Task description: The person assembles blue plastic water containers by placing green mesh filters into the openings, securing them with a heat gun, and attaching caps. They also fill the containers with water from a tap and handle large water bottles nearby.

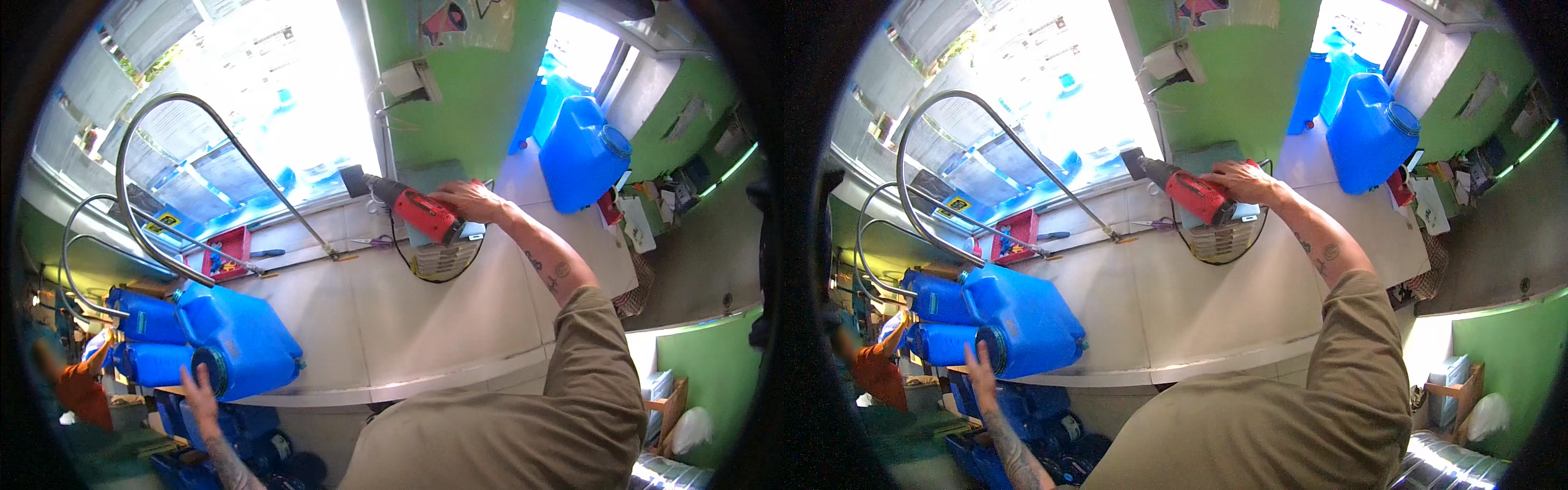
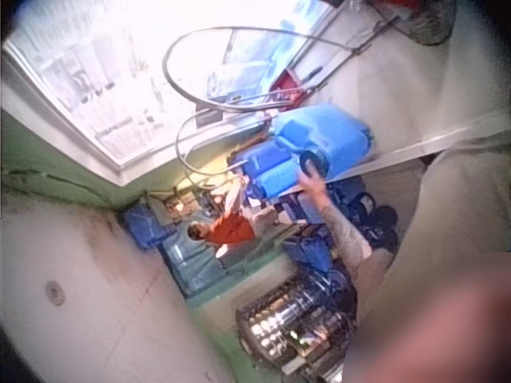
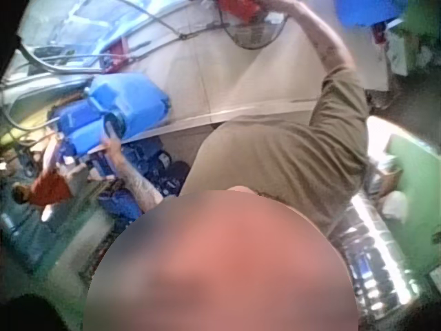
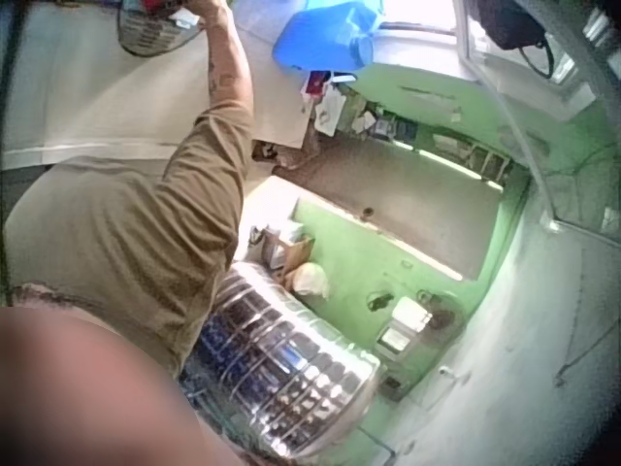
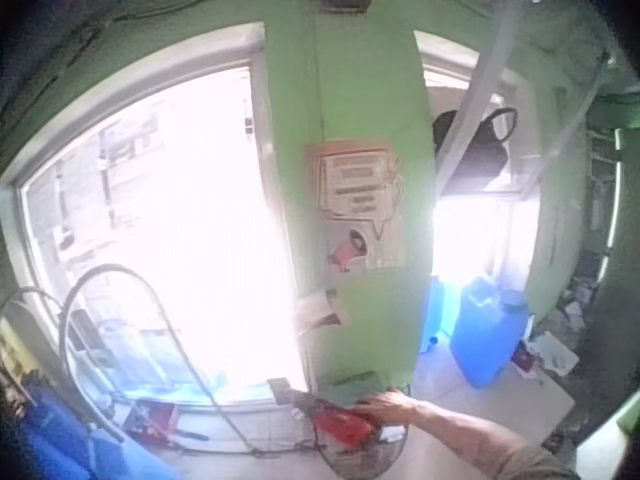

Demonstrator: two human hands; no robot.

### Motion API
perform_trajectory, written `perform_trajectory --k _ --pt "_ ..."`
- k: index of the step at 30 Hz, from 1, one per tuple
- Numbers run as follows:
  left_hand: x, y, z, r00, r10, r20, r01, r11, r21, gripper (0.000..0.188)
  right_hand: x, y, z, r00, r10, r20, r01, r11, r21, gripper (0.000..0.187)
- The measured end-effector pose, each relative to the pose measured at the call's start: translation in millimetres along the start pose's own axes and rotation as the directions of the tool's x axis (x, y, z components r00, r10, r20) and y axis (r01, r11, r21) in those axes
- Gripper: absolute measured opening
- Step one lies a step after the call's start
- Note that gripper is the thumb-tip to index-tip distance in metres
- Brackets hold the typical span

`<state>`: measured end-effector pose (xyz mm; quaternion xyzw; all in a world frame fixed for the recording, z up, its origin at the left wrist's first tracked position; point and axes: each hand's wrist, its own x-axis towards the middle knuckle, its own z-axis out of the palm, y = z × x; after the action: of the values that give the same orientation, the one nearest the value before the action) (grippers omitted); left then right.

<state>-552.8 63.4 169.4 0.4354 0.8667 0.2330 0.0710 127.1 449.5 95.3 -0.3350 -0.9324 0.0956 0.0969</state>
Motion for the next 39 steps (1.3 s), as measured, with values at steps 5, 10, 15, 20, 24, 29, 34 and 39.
perform_trajectory --k 5,10,15,20,24,29,34,39 --pt "-11.7 48.2 44.5 0.992 0.126 -0.017 -0.096 0.833 0.545 0.087 -0.8 -0.6 -13.9 0.999 0.046 0.013 -0.045 0.997 -0.067 0.067" --pt "9.6 5.0 -2.0 0.644 0.746 0.169 -0.755 0.585 0.295 0.081 -16.9 -53.9 -73.6 0.925 0.293 -0.24 -0.32 0.944 -0.081 0.071" --pt "62.5 -58.2 -13.8 0.379 0.783 0.493 -0.924 0.344 0.165 0.095 47.2 -198.8 -50.0 0.811 0.196 -0.551 -0.006 0.945 0.327 0.043" --pt "78.2 -86.7 -48.6 0.722 0.661 0.206 -0.673 0.739 -0.01 0.113 172.4 -398.3 25.2 0.921 -0.16 -0.354 0.342 0.768 0.541 0.041" --pt "23.7 -43.0 -21.7 0.814 0.574 0.092 -0.537 0.803 -0.259 0.115 272.2 -515.6 72.4 0.883 -0.361 -0.298 0.465 0.595 0.656 0.043" --pt "38.4 -35.7 2.6 0.642 0.766 0.017 -0.744 0.629 -0.227 0.109 289.5 -569.7 107.5 0.964 -0.147 -0.22 0.262 0.645 0.718 0.043" --pt "68.0 -40.3 -19.0 0.489 0.845 0.218 -0.789 0.535 -0.304 0.103 265.3 -586.1 112.3 0.934 0.205 -0.292 0.04 0.753 0.657 0.047" --pt "38.6 -29.5 -3.3 0.632 0.755 0.174 -0.747 0.653 -0.123 0.098 272.8 -581.5 99.5 0.988 0.054 -0.142 0.033 0.838 0.545 0.05"
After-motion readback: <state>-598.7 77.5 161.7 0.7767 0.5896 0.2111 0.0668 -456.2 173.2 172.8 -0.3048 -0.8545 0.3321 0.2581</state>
